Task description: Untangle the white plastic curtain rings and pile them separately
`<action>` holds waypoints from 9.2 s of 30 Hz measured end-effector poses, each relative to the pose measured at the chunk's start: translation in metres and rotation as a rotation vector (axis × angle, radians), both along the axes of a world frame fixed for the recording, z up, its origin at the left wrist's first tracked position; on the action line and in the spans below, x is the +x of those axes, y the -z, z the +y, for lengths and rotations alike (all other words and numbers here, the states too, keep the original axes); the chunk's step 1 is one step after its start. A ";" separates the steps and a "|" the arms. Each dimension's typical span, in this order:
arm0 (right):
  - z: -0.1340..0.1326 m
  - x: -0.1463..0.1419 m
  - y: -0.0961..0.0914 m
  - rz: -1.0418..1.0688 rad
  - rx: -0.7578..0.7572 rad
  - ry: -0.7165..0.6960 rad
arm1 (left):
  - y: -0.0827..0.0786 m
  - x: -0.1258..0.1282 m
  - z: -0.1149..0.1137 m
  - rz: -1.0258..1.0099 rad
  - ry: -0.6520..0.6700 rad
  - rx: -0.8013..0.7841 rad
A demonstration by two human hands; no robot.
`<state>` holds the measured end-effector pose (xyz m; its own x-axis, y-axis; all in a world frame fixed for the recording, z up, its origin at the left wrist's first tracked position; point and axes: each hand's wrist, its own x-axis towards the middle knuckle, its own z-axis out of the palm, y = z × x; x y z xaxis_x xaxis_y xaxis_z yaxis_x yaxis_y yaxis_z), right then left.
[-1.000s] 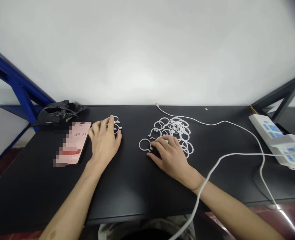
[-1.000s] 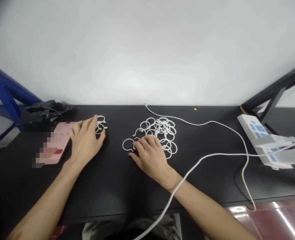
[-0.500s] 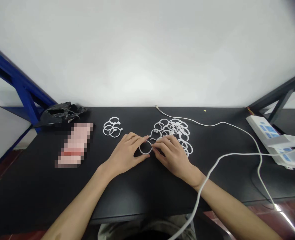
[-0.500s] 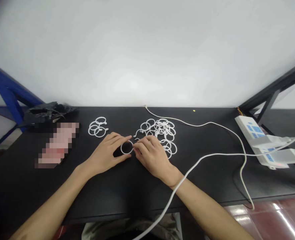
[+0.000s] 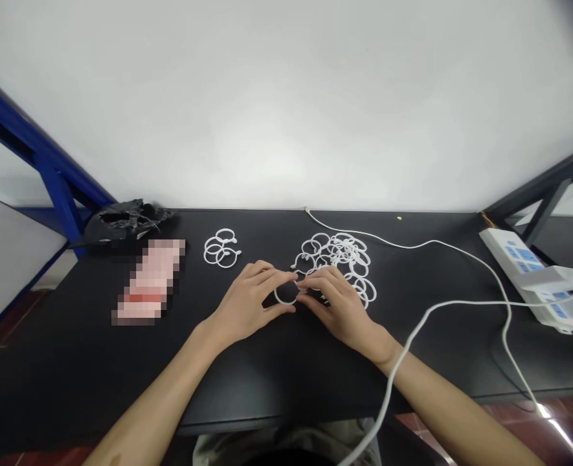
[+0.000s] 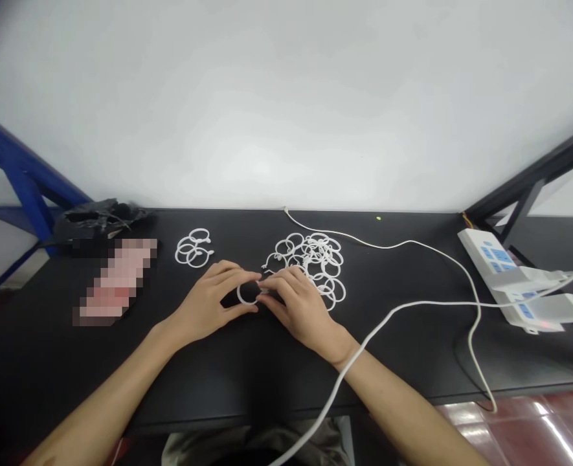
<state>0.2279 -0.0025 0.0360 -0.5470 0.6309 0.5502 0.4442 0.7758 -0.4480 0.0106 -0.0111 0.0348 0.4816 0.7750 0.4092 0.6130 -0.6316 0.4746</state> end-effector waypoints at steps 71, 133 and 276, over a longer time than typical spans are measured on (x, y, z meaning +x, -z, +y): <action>0.000 -0.006 -0.007 0.100 -0.190 0.170 | 0.008 0.015 -0.003 -0.247 -0.033 -0.069; -0.001 0.005 -0.002 -0.125 -0.068 0.088 | 0.010 0.027 -0.005 -0.162 -0.177 -0.193; -0.005 -0.002 -0.004 0.098 -0.113 0.128 | -0.003 0.019 -0.004 -0.282 -0.232 -0.312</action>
